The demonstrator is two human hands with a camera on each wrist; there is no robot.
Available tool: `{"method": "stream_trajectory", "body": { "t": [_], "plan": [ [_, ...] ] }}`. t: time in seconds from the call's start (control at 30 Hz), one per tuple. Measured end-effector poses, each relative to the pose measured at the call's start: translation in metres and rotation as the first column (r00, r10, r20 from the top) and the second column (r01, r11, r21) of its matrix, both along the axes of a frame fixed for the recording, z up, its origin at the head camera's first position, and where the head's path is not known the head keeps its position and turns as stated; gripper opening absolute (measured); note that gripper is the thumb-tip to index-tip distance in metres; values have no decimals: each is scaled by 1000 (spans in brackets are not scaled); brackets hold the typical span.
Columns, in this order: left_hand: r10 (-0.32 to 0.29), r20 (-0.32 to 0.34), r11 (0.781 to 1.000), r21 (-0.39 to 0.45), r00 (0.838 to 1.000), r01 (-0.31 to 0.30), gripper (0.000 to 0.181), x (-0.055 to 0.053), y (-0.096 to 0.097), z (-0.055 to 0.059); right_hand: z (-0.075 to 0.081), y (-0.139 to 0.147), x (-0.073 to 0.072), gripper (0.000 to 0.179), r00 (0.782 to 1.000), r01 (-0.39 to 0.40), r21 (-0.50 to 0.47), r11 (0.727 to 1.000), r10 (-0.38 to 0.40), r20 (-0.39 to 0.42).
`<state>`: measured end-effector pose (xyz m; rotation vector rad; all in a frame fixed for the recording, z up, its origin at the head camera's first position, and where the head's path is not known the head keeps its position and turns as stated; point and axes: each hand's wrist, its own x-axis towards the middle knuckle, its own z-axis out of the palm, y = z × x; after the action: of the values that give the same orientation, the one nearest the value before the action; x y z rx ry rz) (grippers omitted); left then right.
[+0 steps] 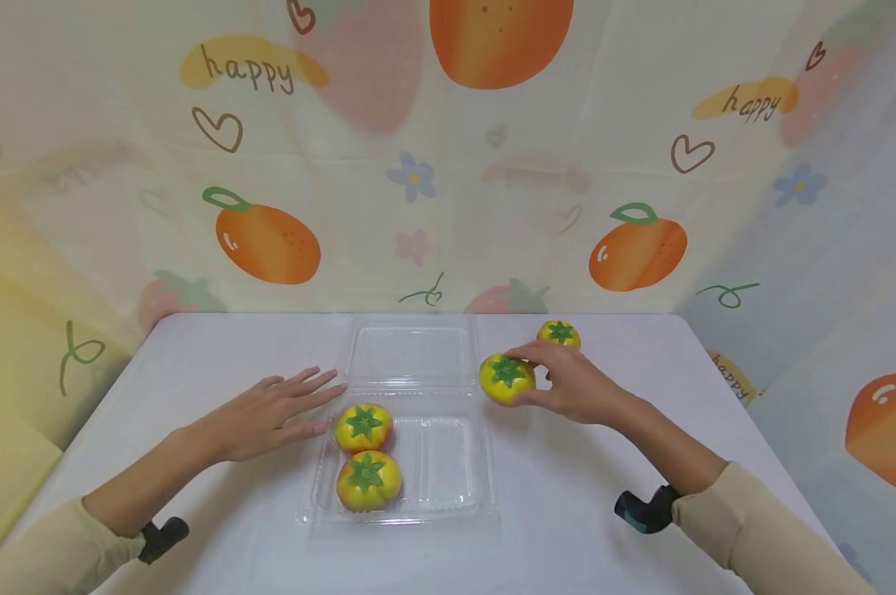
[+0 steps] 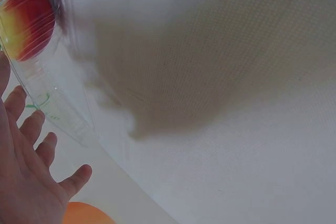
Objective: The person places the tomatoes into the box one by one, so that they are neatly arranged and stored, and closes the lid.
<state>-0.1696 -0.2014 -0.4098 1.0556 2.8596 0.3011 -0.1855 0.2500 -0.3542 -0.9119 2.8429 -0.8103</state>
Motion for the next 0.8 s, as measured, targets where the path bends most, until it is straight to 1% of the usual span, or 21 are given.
{"method": "stream_trajectory", "body": {
  "t": [0.2, 0.3, 0.37, 0.53, 0.7, 0.8],
  "plan": [
    [-3, 4, 1000, 7, 1000, 3, 62, 1, 0, 1, 11, -22, 8, 58, 997, -74, 12, 997, 74, -2],
    [-4, 6, 1000, 9, 1000, 4, 62, 1, 0, 1, 14, -32, 11, 57, 992, -125, 13, 992, 124, 29],
    [-3, 8, 1000, 7, 1000, 3, 62, 1, 0, 1, 14, -38, 14, 57, 986, -155, 17, 988, 154, 69],
    [5, 21, 1000, 5, 1000, -6, 63, 1, 0, 0, 7, -53, 22, 54, 963, -224, 36, 974, 215, 165],
    [4, 15, 1000, 10, 1000, -4, 62, 1, 0, 0, -5, -64, 30, 53, 944, -279, 92, 956, 255, 208],
    [4, 13, 1000, 15, 1000, -5, 62, 1, 0, 0, -10, -68, 34, 52, 935, -300, 109, 948, 270, 229]
  ]
}}
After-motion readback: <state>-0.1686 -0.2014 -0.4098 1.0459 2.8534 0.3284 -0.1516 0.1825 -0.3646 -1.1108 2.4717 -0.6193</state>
